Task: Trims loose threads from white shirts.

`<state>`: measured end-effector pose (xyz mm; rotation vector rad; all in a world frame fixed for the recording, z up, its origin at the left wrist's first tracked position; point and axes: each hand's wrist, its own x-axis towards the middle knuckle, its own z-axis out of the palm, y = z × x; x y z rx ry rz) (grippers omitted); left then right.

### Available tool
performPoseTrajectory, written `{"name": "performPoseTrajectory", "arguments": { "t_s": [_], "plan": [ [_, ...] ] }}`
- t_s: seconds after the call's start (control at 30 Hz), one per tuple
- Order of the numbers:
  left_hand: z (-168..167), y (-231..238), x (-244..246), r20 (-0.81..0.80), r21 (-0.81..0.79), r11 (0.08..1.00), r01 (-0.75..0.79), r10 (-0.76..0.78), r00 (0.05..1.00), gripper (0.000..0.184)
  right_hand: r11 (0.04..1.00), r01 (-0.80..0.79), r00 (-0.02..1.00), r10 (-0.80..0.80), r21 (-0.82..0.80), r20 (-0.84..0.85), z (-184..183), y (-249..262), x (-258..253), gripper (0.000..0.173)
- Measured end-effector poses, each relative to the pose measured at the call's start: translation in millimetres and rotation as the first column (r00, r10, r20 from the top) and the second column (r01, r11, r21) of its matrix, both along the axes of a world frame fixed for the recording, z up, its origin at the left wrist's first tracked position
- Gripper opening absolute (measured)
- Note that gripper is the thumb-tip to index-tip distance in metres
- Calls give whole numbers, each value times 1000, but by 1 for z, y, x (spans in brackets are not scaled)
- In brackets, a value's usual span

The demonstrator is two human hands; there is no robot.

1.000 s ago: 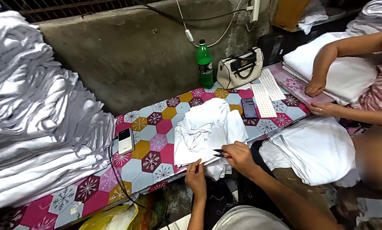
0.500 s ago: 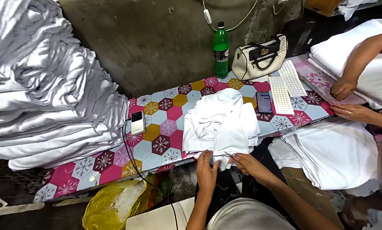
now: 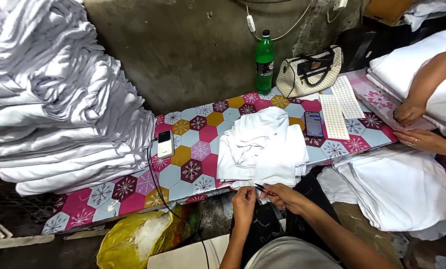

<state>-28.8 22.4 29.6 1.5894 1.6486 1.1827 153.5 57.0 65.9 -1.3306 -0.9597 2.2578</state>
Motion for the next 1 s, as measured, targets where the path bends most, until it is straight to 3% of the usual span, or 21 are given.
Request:
{"name": "performPoseTrajectory", "arguments": {
  "t_s": [0.33, 0.6, 0.67, 0.77, 0.83, 0.9, 0.97, 1.0],
  "plan": [
    [0, 0, -1, 159, -53, 999, -3, 12, 987, 9, 999, -12, 999, 11, -34, -31, 2, 5, 3, 44],
    [-14, -1, 0, 106, 40, 999, 24, -28, 994, 8, 997, 80, 997, -80, -22, -19, -6, 6, -1, 38],
    [-11, -4, -6, 16, -37, 997, 65, -64, 998, 8, 993, 120, 993, -120, 6, 6, -5, 5, 0, 37],
    [7, -1, -23, -85, -409, 894, 183, -237, 968, 16, 990, 102, 995, -103, 101, 3, 4, 0, 8, 38],
    [10, 6, -23, 42, -417, 888, 194, -194, 980, 29, 982, 91, 996, -90, 163, -12, 11, -4, 9, 41],
    [4, 17, -12, 345, -351, 909, 226, -98, 933, 45, 973, 96, 995, -91, 211, -32, 13, -9, 5, 43],
    [-10, 24, 2, 571, -354, 905, 237, 9, 821, 25, 945, 118, 993, -117, 304, -21, 10, -13, 1, 40],
    [-17, 26, 3, 580, -368, 893, 257, 4, 815, 11, 912, 131, 988, -154, 388, 29, 10, -13, 2, 36]
  ]
}}
